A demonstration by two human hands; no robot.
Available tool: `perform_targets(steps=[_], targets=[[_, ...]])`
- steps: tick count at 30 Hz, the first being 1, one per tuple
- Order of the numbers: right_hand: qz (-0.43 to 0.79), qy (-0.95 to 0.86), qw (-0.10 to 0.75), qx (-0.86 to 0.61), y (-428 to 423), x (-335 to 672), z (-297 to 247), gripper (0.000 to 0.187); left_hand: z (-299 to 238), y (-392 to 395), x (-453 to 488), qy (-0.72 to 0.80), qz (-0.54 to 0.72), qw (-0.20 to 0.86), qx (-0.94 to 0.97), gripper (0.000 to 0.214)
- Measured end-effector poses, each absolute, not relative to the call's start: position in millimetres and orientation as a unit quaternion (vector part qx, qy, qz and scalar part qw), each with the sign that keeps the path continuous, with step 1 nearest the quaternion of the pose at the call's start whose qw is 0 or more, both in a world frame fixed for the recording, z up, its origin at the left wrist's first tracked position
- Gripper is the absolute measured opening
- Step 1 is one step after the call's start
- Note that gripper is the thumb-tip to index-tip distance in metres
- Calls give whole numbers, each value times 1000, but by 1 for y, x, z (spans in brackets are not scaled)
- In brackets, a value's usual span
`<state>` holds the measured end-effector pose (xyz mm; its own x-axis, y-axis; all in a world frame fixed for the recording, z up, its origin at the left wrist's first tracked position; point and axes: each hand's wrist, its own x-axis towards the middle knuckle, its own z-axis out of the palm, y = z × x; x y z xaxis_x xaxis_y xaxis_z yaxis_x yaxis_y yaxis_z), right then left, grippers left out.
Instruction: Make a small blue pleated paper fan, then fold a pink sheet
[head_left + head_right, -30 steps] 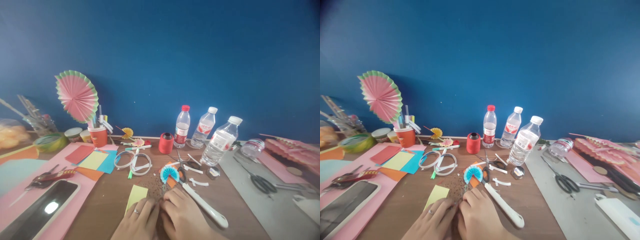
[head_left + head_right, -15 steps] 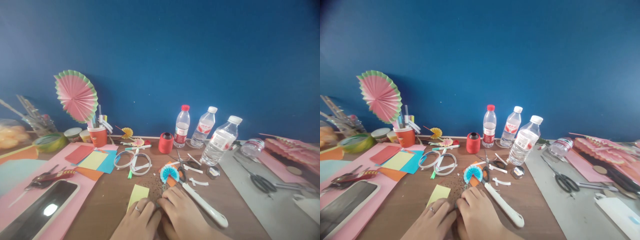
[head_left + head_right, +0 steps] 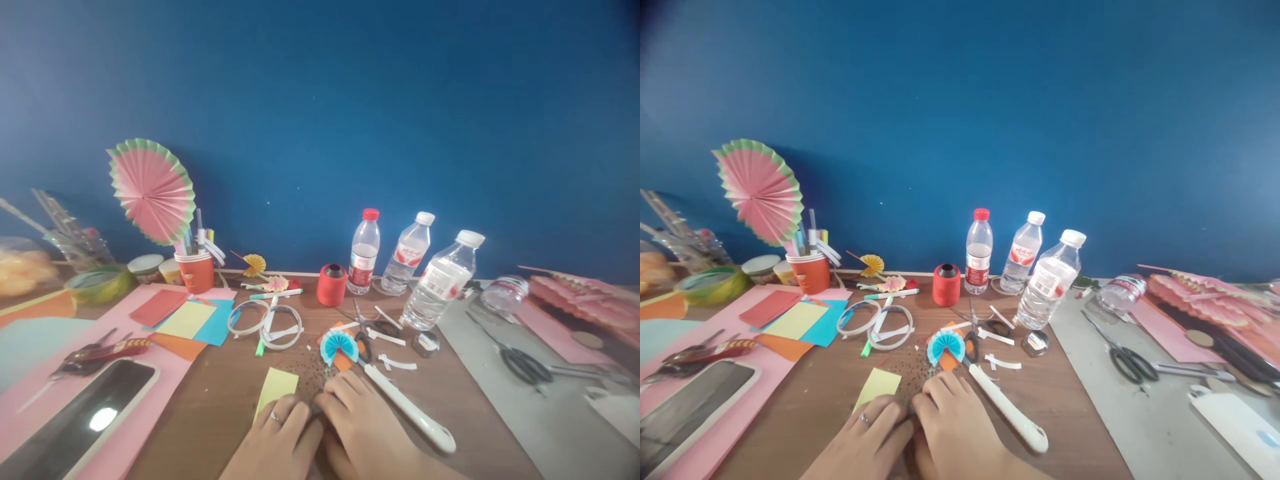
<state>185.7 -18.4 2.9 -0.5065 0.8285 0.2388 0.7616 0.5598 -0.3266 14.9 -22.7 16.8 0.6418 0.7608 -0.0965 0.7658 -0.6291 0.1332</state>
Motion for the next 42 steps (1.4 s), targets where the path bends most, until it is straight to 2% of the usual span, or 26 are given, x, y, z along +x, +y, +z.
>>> perform_targets(steps=[42], targets=[[95, -862, 172, -467, -19, 185, 7, 14, 17, -22, 13, 411, 1, 77, 909, 25]])
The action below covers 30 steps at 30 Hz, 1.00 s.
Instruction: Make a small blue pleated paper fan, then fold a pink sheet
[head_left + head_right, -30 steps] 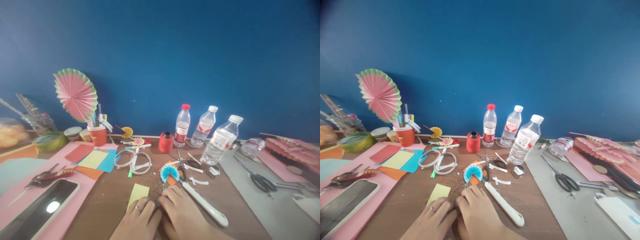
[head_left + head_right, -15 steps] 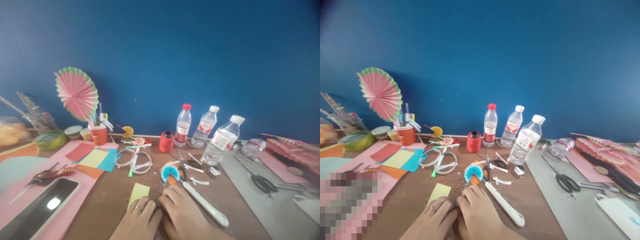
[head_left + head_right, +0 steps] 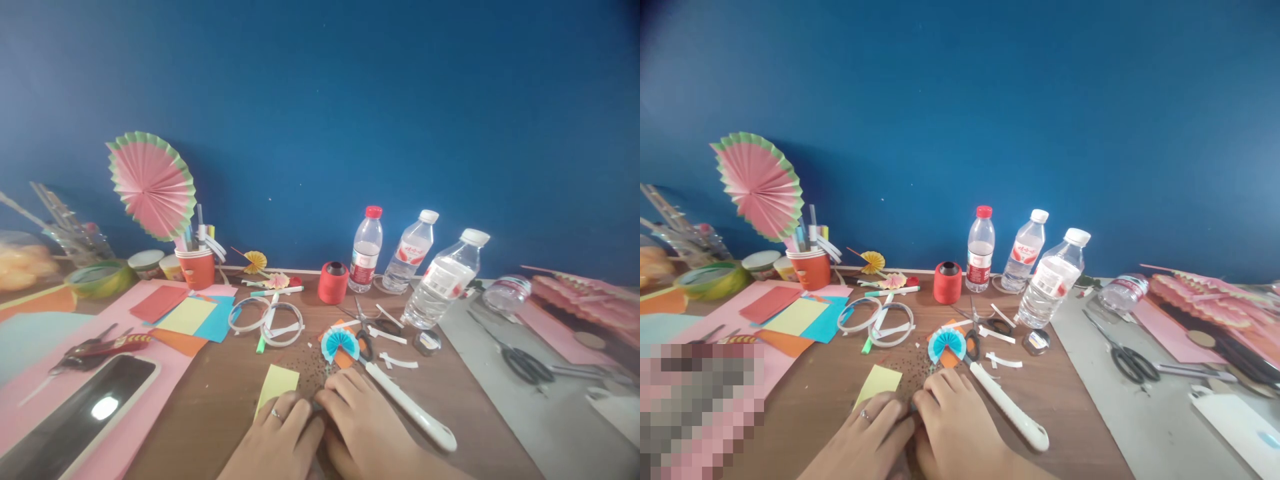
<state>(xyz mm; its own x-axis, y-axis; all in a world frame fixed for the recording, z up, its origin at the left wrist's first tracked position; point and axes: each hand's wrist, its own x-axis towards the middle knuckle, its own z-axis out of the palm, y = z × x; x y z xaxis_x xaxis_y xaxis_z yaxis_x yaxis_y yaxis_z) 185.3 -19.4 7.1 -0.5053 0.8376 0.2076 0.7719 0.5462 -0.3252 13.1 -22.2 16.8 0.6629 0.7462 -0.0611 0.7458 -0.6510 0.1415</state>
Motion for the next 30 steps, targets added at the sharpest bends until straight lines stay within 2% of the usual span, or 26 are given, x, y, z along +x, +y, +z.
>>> perform_targets(steps=[16, 22, 27, 30], targets=[[104, -861, 164, -471, -20, 186, 8, 12, 15, -22, 14, 409, 11, 67, 910, 24], [99, -859, 183, -468, -20, 186, 6, 18, 16, -23, 14, 411, -4, 77, 908, 24], [91, -861, 173, -469, -19, 185, 7, 7, 16, -23, 14, 413, -1, 78, 907, 24], [97, -861, 163, -472, -19, 185, 8, 7, 16, -23, 14, 414, 0, 74, 907, 24]])
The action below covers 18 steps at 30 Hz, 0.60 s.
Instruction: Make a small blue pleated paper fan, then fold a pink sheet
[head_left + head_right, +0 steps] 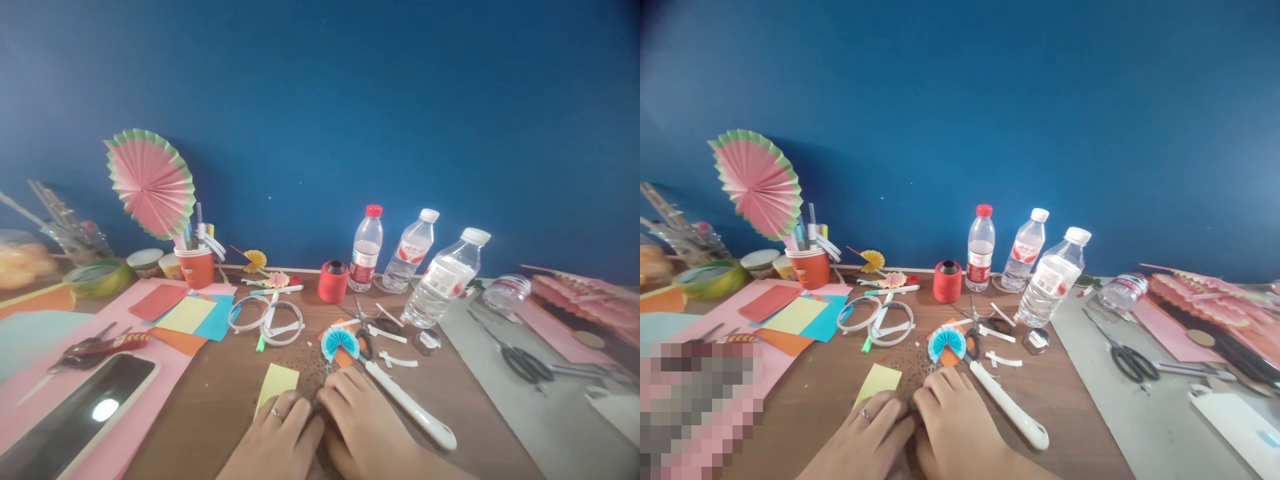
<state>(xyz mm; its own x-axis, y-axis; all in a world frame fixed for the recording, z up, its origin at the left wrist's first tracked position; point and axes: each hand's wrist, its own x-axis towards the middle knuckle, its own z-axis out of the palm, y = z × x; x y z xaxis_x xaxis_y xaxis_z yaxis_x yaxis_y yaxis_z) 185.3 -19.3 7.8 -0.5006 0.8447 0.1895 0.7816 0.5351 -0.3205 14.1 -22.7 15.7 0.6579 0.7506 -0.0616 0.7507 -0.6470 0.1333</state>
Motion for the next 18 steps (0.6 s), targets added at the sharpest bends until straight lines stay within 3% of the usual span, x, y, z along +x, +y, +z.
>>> perform_targets(steps=[18], targets=[[102, -861, 176, -466, -19, 186, 6, 8, 15, -22, 14, 406, -15, 74, 911, 26]])
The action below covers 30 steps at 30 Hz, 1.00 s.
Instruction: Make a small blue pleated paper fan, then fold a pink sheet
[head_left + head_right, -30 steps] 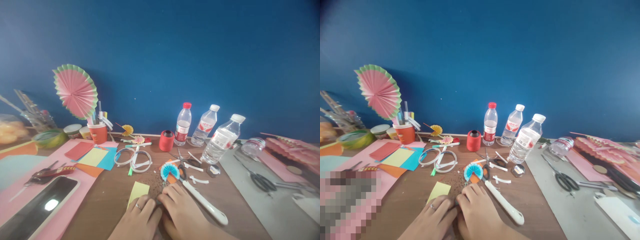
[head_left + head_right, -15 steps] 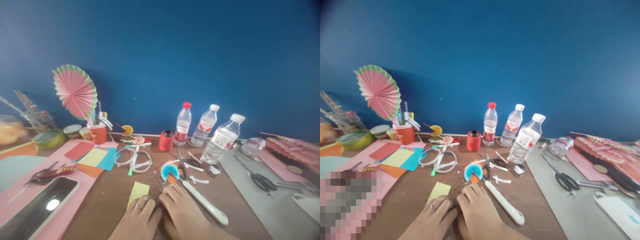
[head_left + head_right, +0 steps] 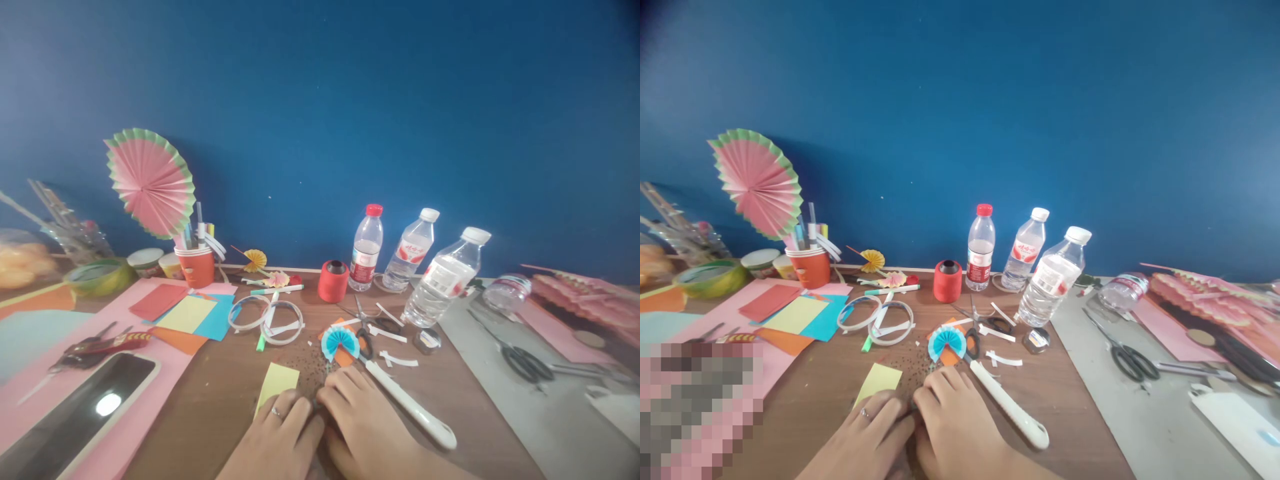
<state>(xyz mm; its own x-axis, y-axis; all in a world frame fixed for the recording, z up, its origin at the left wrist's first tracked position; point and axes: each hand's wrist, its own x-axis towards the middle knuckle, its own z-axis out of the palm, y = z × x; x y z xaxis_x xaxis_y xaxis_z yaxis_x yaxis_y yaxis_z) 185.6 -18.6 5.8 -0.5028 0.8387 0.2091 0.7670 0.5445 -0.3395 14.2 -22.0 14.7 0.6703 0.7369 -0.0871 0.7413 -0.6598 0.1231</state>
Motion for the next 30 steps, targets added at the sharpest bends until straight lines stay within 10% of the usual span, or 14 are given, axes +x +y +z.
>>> perform_targets(steps=[30], targets=[[98, -861, 185, -464, -19, 186, 5, 7, 14, -23, 15, 411, -8, 69, 909, 24]])
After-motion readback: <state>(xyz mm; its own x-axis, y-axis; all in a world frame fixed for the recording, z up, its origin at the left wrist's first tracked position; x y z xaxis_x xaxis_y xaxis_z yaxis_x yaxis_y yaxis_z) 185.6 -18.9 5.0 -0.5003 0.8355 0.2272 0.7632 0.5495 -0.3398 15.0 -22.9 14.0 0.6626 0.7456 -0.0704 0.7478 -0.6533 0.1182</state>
